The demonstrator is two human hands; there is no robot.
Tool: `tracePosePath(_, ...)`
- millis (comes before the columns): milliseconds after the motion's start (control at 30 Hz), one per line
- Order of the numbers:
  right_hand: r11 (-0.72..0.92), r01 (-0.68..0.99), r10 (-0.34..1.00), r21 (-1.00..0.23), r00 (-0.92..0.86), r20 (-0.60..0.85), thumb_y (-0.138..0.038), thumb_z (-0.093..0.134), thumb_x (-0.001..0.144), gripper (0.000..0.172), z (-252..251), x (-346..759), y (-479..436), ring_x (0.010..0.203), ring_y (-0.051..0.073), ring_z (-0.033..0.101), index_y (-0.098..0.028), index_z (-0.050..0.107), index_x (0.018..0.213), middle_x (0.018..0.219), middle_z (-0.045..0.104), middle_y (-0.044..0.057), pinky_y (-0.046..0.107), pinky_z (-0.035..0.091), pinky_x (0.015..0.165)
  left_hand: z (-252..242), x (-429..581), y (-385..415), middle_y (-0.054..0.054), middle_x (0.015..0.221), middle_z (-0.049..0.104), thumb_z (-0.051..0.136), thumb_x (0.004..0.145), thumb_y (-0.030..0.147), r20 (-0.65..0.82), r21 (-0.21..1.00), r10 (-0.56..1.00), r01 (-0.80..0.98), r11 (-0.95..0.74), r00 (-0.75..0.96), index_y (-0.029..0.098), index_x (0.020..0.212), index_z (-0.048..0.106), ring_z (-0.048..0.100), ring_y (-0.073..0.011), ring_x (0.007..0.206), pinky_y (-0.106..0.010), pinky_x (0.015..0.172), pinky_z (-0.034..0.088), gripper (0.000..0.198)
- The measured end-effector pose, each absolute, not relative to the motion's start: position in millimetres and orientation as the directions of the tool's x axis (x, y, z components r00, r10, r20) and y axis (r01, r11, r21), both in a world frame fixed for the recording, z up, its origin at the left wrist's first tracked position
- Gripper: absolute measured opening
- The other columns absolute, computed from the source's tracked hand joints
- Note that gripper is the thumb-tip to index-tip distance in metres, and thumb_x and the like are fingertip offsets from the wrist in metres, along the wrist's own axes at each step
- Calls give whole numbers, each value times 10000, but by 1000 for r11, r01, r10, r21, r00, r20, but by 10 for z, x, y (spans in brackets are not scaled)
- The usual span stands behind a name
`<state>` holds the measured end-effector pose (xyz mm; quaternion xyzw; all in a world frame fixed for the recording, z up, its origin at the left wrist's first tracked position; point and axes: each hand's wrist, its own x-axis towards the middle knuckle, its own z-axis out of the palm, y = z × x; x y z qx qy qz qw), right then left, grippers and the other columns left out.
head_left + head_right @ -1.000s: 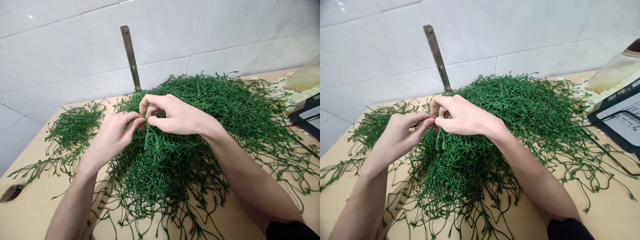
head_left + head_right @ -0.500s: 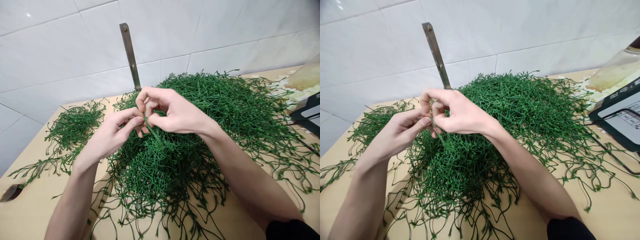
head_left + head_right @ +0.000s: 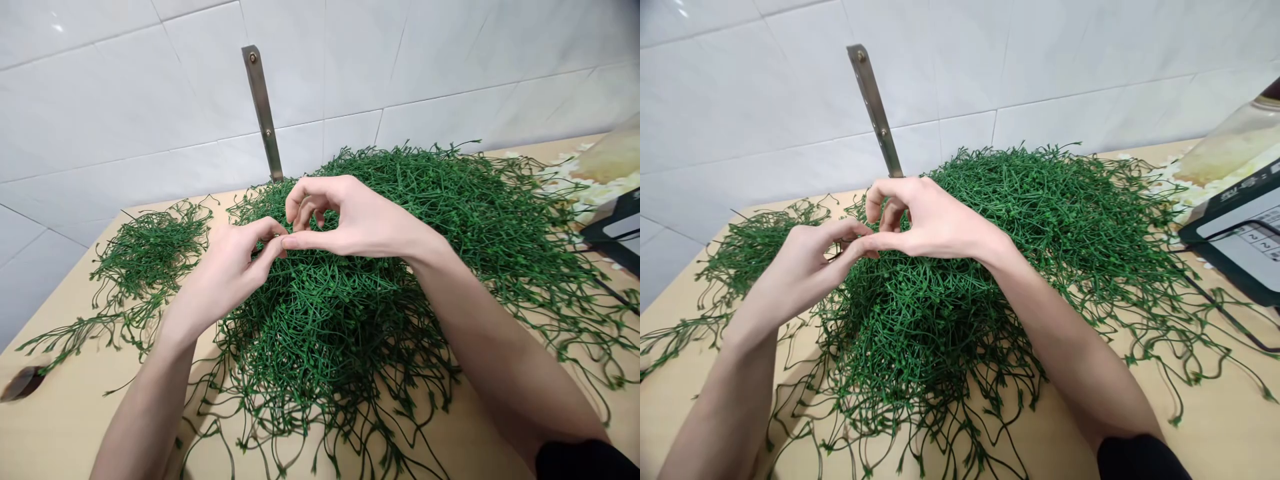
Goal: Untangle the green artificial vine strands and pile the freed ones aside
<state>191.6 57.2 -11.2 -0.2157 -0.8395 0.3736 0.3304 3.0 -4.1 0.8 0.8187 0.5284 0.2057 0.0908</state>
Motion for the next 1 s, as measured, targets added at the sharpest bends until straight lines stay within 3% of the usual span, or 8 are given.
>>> tracePosePath(133,546,111,609,-830,-734,303,-275,729,780,201,-54,1961,562,687,140,643,-165,581,861,747,692,14,305,491,686,28,11,-64,53,568,551,438,965,298,157,395,895,804,-444,417,168,815,619,414,-73,445,-215,464,331,268)
tracePosePath(333,589,113,559,-800,-772,302,-202,652,827,111,-8,2014,549,691,142,643,-149,591,904,748,720,27,335,487,764,64,23,-113,35,686,615,410,994,336,95,430,895,793,-432,436,188,872,623,493,-83,525,-217,528,386,286)
tracePosePath(533,693,213,564,-689,-755,334,-93,520,811,153,-62,1951,521,519,68,446,-157,575,939,715,676,-20,242,347,534,42,31,-98,22,641,604,391,979,256,151,358,894,819,-447,422,184,812,584,506,-103,520,-232,506,368,266)
tracePosePath(667,725,233,581,-648,-711,395,-108,495,775,107,-111,1861,486,495,71,346,-178,500,855,583,561,-63,237,288,512,-14,23,-58,8,732,658,378,955,172,190,341,880,811,-476,436,175,858,570,542,-100,561,-226,546,395,215)
tracePosePath(800,730,257,606,-633,-670,428,-102,490,741,127,-142,1801,461,495,79,332,-199,420,783,531,480,-73,242,274,496,-51,12,-39,5,775,660,369,934,121,191,321,883,822,-470,430,176,914,570,569,-104,601,-222,576,411,210)
tracePosePath(1000,753,214,582,-622,-657,478,-46,462,726,188,-166,1776,462,518,76,391,-198,433,832,641,581,-48,232,322,500,-31,36,-46,3,729,645,352,918,120,242,286,878,834,-472,414,181,884,543,547,-110,568,-231,555,405,204)
